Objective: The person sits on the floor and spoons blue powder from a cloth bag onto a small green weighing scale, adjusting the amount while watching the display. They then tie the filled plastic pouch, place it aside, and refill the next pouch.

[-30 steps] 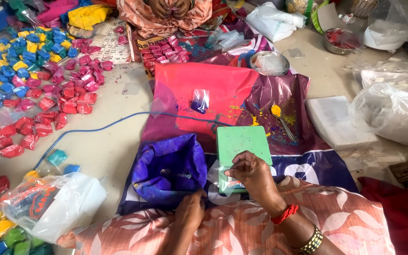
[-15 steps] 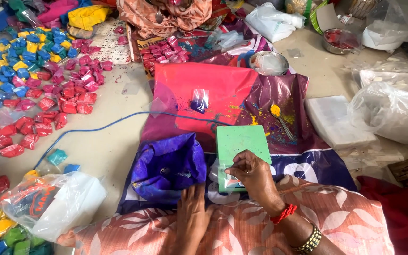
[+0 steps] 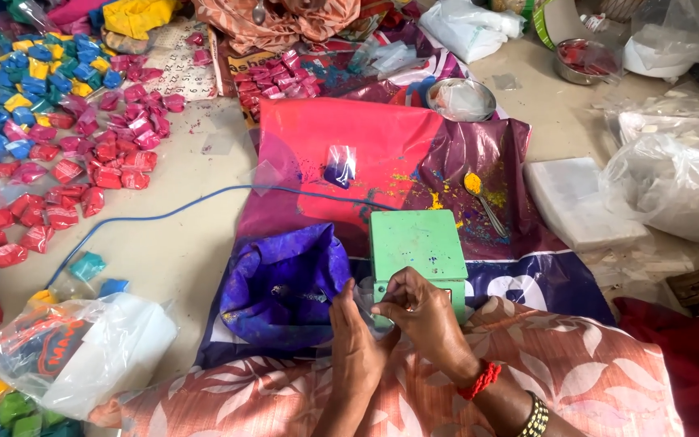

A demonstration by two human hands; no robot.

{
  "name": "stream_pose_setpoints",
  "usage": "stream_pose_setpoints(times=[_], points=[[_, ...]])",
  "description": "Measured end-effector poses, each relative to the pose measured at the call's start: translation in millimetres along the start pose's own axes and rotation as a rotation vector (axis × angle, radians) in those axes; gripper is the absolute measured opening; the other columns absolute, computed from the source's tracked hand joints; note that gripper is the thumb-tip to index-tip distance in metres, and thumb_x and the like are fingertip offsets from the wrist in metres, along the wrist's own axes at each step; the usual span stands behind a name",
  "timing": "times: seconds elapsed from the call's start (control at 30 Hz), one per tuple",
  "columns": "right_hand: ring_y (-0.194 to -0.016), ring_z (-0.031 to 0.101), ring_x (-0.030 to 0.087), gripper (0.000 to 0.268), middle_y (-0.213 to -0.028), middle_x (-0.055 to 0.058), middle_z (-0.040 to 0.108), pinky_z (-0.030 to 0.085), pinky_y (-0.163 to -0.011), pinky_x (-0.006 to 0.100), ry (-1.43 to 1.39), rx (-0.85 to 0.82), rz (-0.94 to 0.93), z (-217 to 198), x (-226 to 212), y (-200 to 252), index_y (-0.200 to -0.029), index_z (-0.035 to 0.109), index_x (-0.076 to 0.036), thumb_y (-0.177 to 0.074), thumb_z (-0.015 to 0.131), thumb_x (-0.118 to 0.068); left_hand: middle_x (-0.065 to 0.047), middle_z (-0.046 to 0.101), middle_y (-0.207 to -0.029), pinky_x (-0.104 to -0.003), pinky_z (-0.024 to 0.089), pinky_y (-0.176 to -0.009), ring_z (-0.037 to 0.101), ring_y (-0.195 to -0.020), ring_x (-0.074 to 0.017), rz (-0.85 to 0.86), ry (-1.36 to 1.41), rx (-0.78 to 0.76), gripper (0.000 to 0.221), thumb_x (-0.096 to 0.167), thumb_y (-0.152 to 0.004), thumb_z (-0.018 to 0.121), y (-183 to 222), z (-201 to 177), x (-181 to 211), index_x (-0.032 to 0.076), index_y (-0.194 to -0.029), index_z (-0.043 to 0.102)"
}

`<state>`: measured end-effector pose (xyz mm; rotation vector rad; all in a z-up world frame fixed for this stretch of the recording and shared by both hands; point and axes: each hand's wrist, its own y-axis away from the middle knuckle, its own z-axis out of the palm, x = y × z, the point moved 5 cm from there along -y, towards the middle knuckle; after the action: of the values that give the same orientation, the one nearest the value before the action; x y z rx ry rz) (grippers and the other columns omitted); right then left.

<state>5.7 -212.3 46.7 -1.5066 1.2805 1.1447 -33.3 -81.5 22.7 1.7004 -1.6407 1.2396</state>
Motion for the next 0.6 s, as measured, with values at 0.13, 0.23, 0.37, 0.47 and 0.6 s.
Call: stream_pose_setpoints(times=[0.13, 0.23, 0.37, 0.47, 0.6], points=[[-0.079, 0.069, 0.011, 0.028, -0.086, 0.007, 0.074, 0.057, -0.068, 0.028, 0.128, -0.024, -0.081, 5.1, -4.6, 1.5, -0.099, 0.064, -0.002, -0.08, 0.084, -0.006, -0.03, 0.048, -0.135, -0.051, 0.045, -0.103, 0.049, -0.125, -0.0465, 0.054, 0.052, 0.036, 0.104, 0.016, -0.067, 0.092, 2.2, -0.2, -6.6, -0.003, -0.147, 0.029], [-0.086, 0.076, 0.015, 0.03, -0.094, 0.008, 0.077, 0.06, -0.072, 0.03, 0.215, -0.037, -0.14, 8.2, -11.0, 4.9, -0.106, 0.068, -0.003, -0.08, 0.081, -0.007, -0.029, 0.047, -0.134, -0.05, 0.047, -0.1, 0.049, -0.123, -0.0463, -0.013, 0.062, 0.016, 0.105, 0.018, -0.065, 0.093, 1.3, 1.1, -11.3, -0.001, -0.146, 0.029], [-0.086, 0.077, 0.017, 0.03, -0.099, 0.009, 0.076, 0.061, -0.071, 0.031, 0.25, -0.074, -0.139, 9.9, -24.6, 5.3, -0.111, 0.071, -0.004, -0.082, 0.079, -0.007, -0.031, 0.043, -0.137, -0.049, 0.049, -0.098, 0.048, -0.125, -0.0469, -0.06, 0.075, -0.018, 0.105, 0.016, -0.066, 0.093, 3.2, 1.3, -16.2, -0.001, -0.147, 0.028], [-0.082, 0.074, 0.019, 0.032, -0.099, 0.01, 0.074, 0.06, -0.07, 0.033, 0.285, -0.109, -0.131, 10.3, -22.5, 4.3, -0.112, 0.072, -0.005, -0.081, 0.079, -0.007, -0.029, 0.045, -0.135, -0.048, 0.051, -0.097, 0.051, -0.123, -0.0457, -0.055, 0.051, -0.015, 0.103, 0.015, -0.066, 0.091, 4.2, 1.4, -17.1, 0.0, -0.147, 0.028], [-0.079, 0.071, 0.019, 0.033, -0.096, 0.009, 0.076, 0.057, -0.072, 0.034, 0.295, -0.161, -0.057, 8.9, -17.6, 4.0, -0.111, 0.074, -0.005, -0.08, 0.081, -0.011, -0.027, 0.048, -0.131, -0.05, 0.049, -0.096, 0.05, -0.122, -0.0464, -0.019, 0.001, -0.032, 0.101, 0.013, -0.068, 0.09, 4.6, -0.4, -14.2, 0.001, -0.148, 0.029]])
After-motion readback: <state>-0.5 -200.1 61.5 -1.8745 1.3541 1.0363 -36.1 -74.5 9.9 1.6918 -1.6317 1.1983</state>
